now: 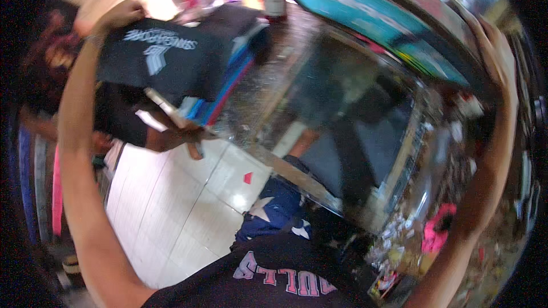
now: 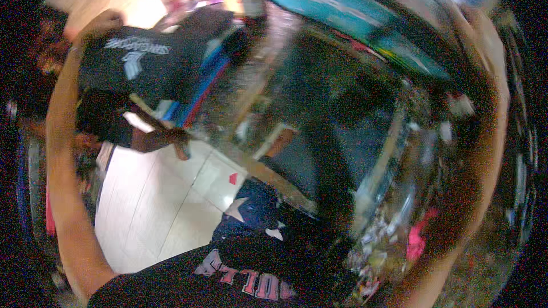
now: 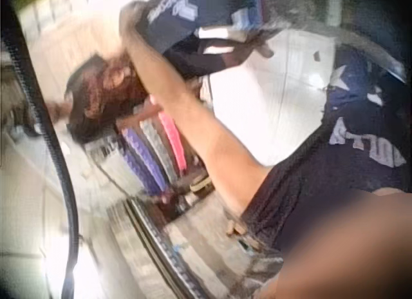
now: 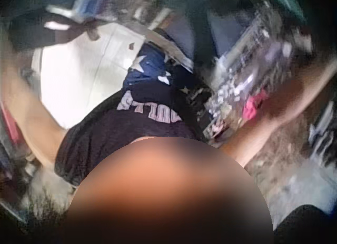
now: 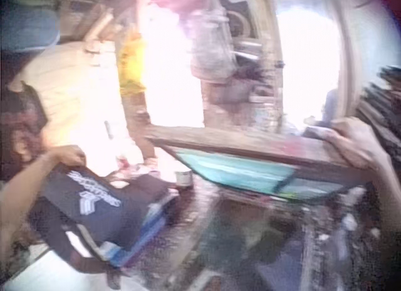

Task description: The person repeatedly applies white ink to a screen printing frame using a squeegee, then places a black handbag under the frame to transfer the print. The process is repeated multiple times on the same bag.

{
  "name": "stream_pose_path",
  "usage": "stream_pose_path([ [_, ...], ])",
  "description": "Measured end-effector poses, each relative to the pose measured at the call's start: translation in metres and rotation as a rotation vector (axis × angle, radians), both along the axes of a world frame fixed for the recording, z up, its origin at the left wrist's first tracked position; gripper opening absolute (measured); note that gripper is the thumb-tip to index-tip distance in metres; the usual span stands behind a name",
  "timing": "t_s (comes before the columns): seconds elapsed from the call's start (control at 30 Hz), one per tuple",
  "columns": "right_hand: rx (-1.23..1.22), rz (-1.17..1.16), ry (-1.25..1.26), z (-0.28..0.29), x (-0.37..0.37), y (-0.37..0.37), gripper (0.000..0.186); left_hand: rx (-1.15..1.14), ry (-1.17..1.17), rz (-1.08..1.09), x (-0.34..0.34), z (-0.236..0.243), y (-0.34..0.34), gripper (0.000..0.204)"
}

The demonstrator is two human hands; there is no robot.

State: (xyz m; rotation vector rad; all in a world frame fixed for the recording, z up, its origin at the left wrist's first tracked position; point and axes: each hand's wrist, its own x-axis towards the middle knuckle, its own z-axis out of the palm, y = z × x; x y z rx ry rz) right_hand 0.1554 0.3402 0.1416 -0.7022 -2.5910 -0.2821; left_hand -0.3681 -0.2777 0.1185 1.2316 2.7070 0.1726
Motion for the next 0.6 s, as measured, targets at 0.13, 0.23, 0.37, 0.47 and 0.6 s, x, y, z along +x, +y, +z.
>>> stream_pose_path([
  [0.13,0.148,0.065,0.148,0.007,-0.001,-0.016,0.067,-0.087,1.051,0.024,-0.003,-0.026,0.038,0.029],
  [0.23,-0.057,-0.052,0.124,0.011,-0.001,-0.034,0.074,0.427,0.826,-0.285,0.106,-0.088,0.122,0.044],
  [0.37,-0.044,-0.024,0.107,0.017,-0.008,-0.042,0.079,0.338,0.132,-0.614,0.297,-0.229,0.22,0.062],
  [0.47,-0.067,0.083,0.082,0.019,-0.006,-0.034,0.082,0.233,-0.122,-0.832,0.361,-0.306,0.274,0.085],
  [0.6,-0.071,0.059,0.092,0.021,-0.015,-0.02,0.085,0.172,-0.032,-0.848,0.391,-0.341,0.308,0.095],
])
